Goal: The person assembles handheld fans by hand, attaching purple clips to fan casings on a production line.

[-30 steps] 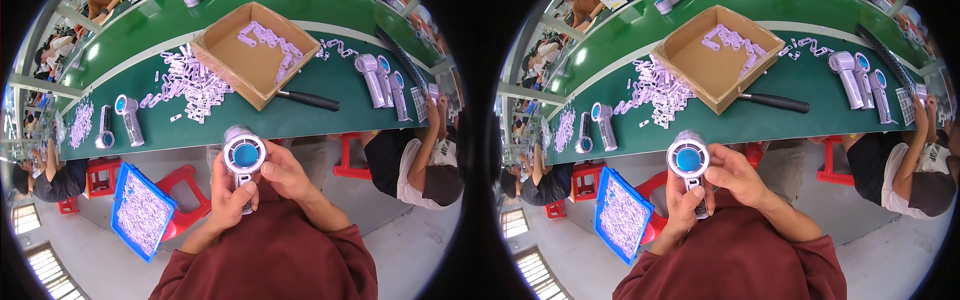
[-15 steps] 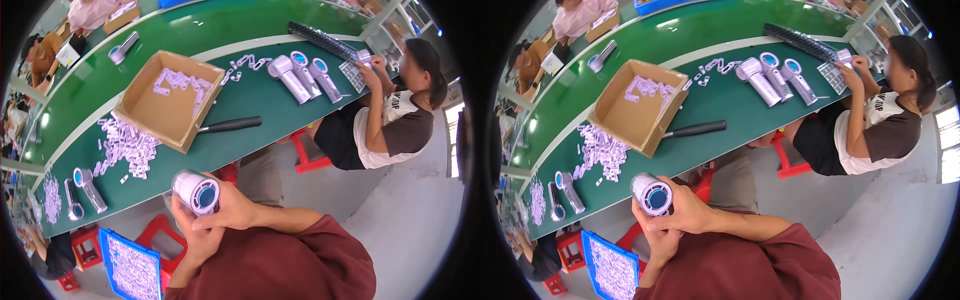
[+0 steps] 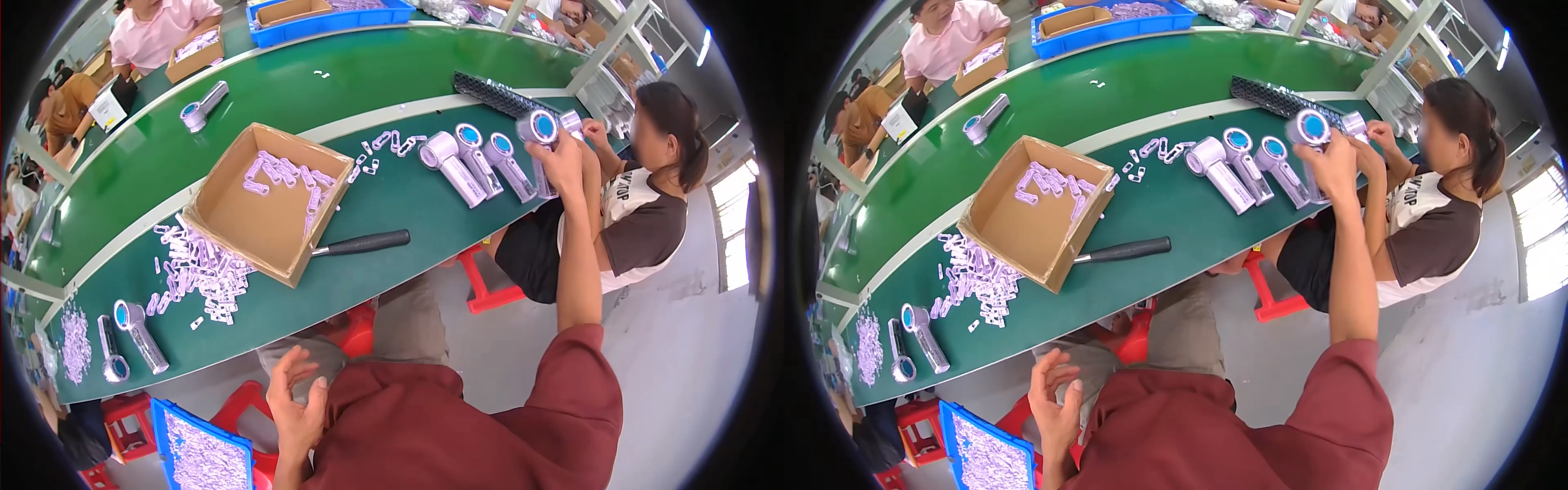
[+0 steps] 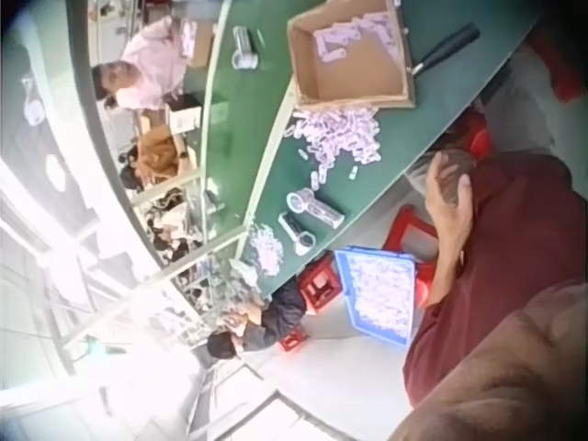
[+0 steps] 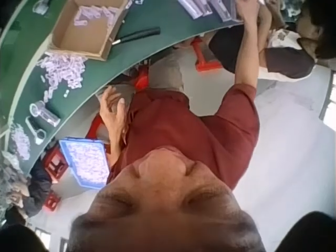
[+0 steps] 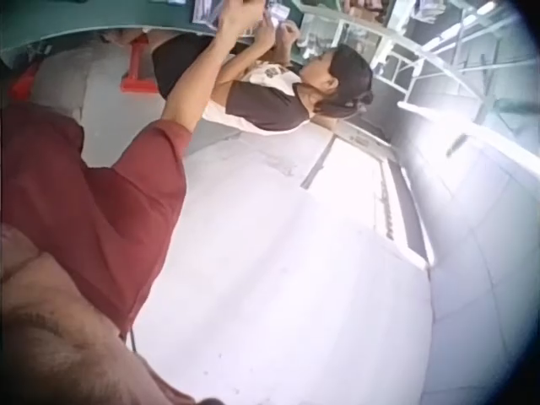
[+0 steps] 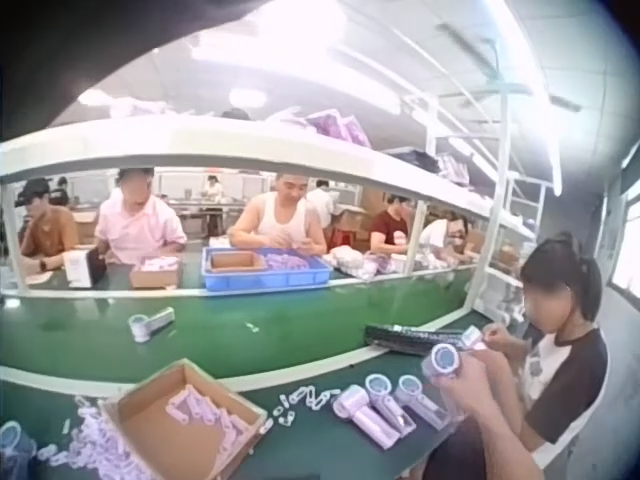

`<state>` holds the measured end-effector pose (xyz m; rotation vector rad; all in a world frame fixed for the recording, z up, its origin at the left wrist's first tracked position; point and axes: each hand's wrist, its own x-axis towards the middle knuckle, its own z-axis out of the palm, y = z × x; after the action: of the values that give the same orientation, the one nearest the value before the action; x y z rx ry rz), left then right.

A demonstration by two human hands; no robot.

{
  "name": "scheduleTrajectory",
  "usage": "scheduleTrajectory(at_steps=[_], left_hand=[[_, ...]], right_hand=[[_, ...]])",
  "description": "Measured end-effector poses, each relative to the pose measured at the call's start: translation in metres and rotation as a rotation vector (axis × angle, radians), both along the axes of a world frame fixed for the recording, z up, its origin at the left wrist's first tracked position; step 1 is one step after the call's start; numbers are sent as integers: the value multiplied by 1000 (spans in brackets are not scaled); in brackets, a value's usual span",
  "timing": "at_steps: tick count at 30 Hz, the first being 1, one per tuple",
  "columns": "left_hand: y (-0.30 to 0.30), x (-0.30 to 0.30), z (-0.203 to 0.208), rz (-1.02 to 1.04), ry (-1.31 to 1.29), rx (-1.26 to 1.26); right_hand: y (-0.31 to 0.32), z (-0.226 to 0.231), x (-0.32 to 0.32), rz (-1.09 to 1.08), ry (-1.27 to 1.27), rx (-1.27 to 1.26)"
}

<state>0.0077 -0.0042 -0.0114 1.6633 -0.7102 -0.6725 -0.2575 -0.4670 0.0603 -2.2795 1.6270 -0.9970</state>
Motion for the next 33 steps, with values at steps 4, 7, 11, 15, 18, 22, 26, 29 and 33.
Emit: scheduleTrajectory(at_steps=[4,7,11,15,18,22,26,29,33], left_hand=[[2,0,-2,-50,-16,63],[-6,-1,3,-125,-60,54],[-12,3,8,-142,-91,33],[-12,2,5,-106,-105,42],[-15,1,5,-113,-97,23],[-18,2,11,-175,-110,19],[-14,1,11,-201,-80,0],[-10,-2,9,-194,-67,-18],[-7,-2,9,-185,-33,-48]], right_hand=[[-67,-43,-26,-111,347,113],[-106,-77,-59,-37,355,178],[-93,-73,-45,-273,471,68],[-5,-34,19,-9,119,-332],[64,-41,68,227,432,-191],[85,-68,89,184,624,-119],[84,-60,92,122,585,-70],[81,-58,96,178,473,-108],[114,-29,103,200,302,-121]])
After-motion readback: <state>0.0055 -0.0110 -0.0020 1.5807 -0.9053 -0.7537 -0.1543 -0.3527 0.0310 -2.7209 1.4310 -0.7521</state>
